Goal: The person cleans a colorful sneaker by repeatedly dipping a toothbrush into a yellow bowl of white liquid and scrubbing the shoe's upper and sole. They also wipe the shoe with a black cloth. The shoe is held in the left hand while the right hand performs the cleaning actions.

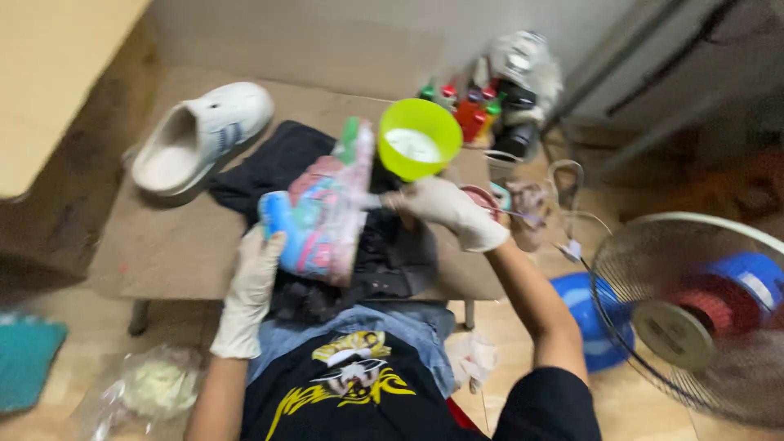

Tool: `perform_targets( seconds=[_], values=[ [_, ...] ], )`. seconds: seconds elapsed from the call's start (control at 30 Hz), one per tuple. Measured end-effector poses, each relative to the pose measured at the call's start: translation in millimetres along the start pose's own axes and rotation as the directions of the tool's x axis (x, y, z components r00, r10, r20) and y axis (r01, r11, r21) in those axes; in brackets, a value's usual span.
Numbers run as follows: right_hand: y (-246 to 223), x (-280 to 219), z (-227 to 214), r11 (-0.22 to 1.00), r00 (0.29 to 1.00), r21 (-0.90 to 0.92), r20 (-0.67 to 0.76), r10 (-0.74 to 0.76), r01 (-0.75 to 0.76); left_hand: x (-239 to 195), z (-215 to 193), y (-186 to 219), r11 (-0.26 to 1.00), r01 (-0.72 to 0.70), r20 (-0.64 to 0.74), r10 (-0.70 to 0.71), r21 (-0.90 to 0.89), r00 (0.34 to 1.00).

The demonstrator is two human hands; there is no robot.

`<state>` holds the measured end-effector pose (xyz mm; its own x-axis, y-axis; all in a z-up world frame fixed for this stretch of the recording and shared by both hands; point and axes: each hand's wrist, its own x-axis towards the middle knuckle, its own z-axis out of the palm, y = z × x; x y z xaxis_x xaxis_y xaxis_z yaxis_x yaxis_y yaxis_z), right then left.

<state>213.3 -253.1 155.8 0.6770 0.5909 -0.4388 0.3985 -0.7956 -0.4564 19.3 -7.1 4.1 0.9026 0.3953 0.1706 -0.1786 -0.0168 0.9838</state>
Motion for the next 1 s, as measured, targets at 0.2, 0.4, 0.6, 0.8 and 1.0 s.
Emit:
perform_targets(
  seconds=[0.2, 0.4, 0.6, 0.8, 1.0],
  values=[
    [30, 23, 4, 0.978, 0.981, -0.119, 0.109, -0.159, 0.172, -1, -4, -17, 0.999, -0.029, -0.051, 0.030, 0.016, 0.998],
    [40, 26, 17, 0.999, 0.998, 0.007, 0.059, -0.036, 0.036, -1, -15, -57, 0.997, 0.014, -0.070, -0.019, -0.071, 0.997],
    [31, 16, 9, 0.997, 0.991, -0.078, -0.135, -0.003, -0.007, -3, -4, -17, 0.999, 0.035, -0.096, -0.036, -0.010, 0.995],
    [12, 12, 11, 0.997, 0.982, -0.076, -0.188, 0.003, -0.018, 1, -10, -48, 0.999, 0.014, -0.115, -0.020, -0.053, 0.993],
    [25, 20, 21, 0.991, 0.986, -0.126, -0.154, -0.068, 0.049, -3, 4, 4, 0.993, 0.000, -0.063, -0.008, -0.122, 0.998]
  ],
)
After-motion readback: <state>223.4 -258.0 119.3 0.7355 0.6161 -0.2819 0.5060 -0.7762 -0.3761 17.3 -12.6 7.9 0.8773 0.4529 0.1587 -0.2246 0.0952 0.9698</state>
